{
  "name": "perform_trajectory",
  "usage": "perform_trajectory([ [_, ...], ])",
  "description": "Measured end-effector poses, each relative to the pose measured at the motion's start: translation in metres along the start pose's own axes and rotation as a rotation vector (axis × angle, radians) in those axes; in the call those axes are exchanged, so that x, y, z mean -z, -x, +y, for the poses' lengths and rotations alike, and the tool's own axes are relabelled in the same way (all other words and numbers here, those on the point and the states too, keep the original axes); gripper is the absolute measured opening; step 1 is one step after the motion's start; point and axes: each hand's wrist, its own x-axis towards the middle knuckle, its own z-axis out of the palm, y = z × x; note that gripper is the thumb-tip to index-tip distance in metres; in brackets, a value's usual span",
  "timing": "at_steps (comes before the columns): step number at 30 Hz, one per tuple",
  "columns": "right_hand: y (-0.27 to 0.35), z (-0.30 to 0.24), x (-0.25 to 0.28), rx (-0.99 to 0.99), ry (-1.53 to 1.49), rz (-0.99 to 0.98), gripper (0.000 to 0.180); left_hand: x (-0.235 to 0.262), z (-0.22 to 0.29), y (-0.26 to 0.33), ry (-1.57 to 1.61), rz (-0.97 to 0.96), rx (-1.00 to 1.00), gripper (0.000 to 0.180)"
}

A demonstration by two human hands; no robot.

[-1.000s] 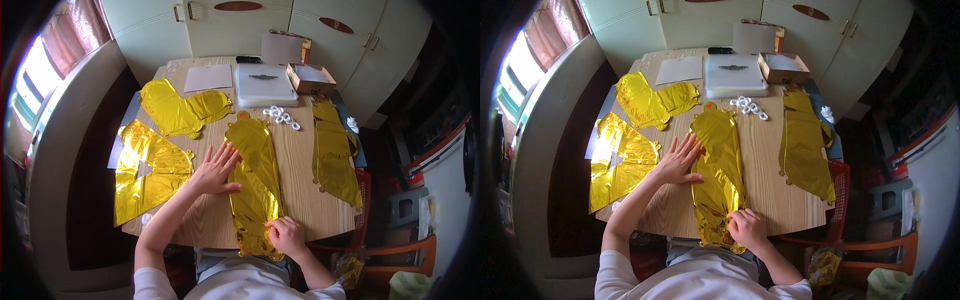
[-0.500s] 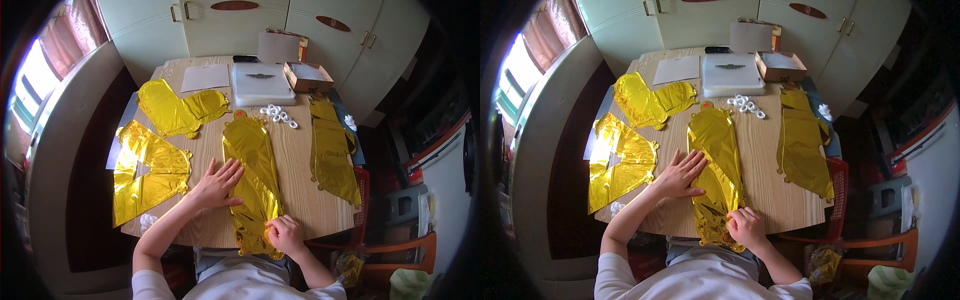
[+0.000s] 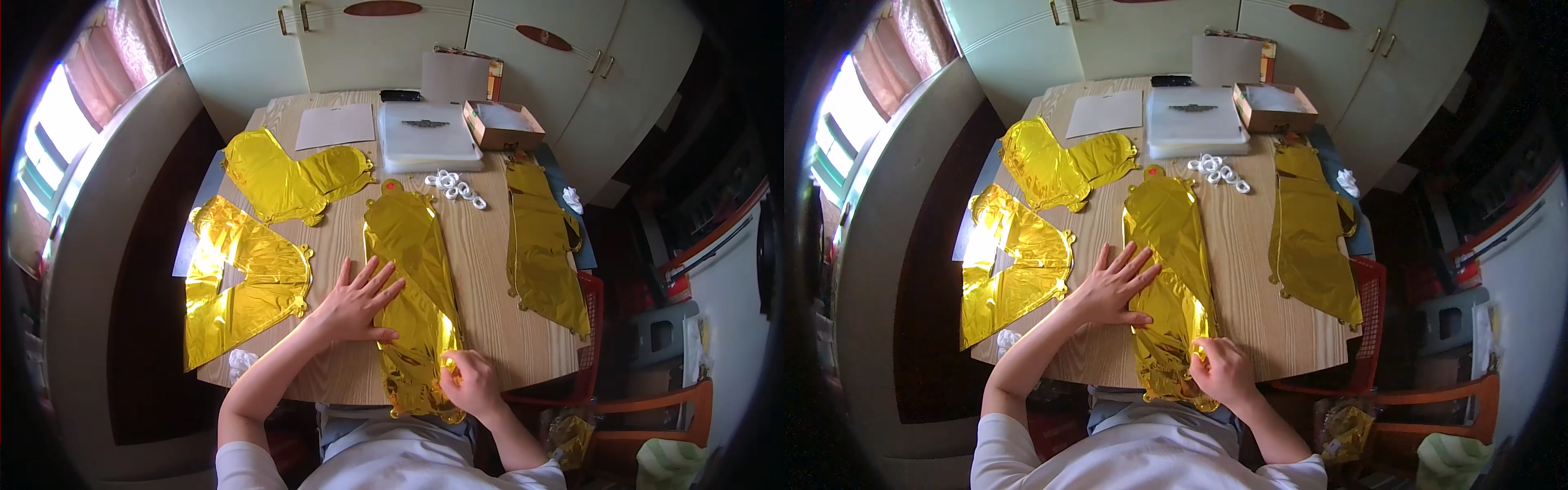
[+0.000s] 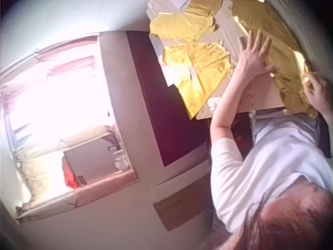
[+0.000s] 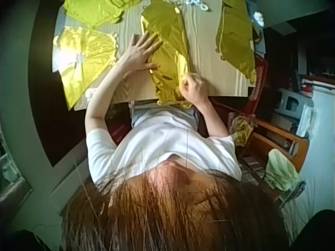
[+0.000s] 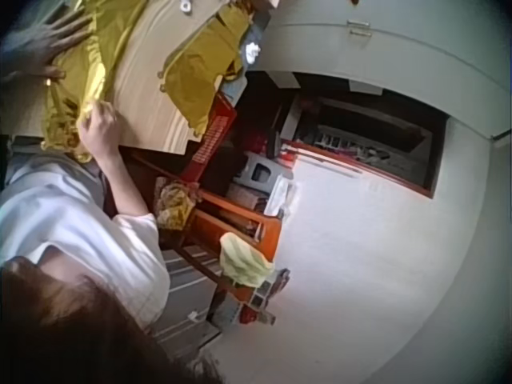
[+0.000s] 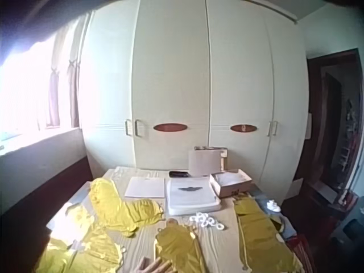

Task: Folding gold foil balloons and placing them against cardboard inserts for packaging.

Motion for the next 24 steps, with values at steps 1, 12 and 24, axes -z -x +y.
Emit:
perform_trajectory([
  [1, 0.001, -0.002, 0.005, -0.051, -0.01, -0.003, 0.024, 0.0, 0.0, 0.0, -0.001, -0.002, -0.001, 0.1],
  [12, 0.028, -0.009, 0.033, 0.447, 0.045, -0.269, 0.066, 0.003, 0.0, -0.002, 0.01, -0.045, 0.014, 0.101],
  [24, 0.048, 0.019, 0.031, 0.611, 0.314, -0.093, 0.014, 0.004, 0.001, -0.002, 0.001, -0.038, 0.017, 0.099],
])
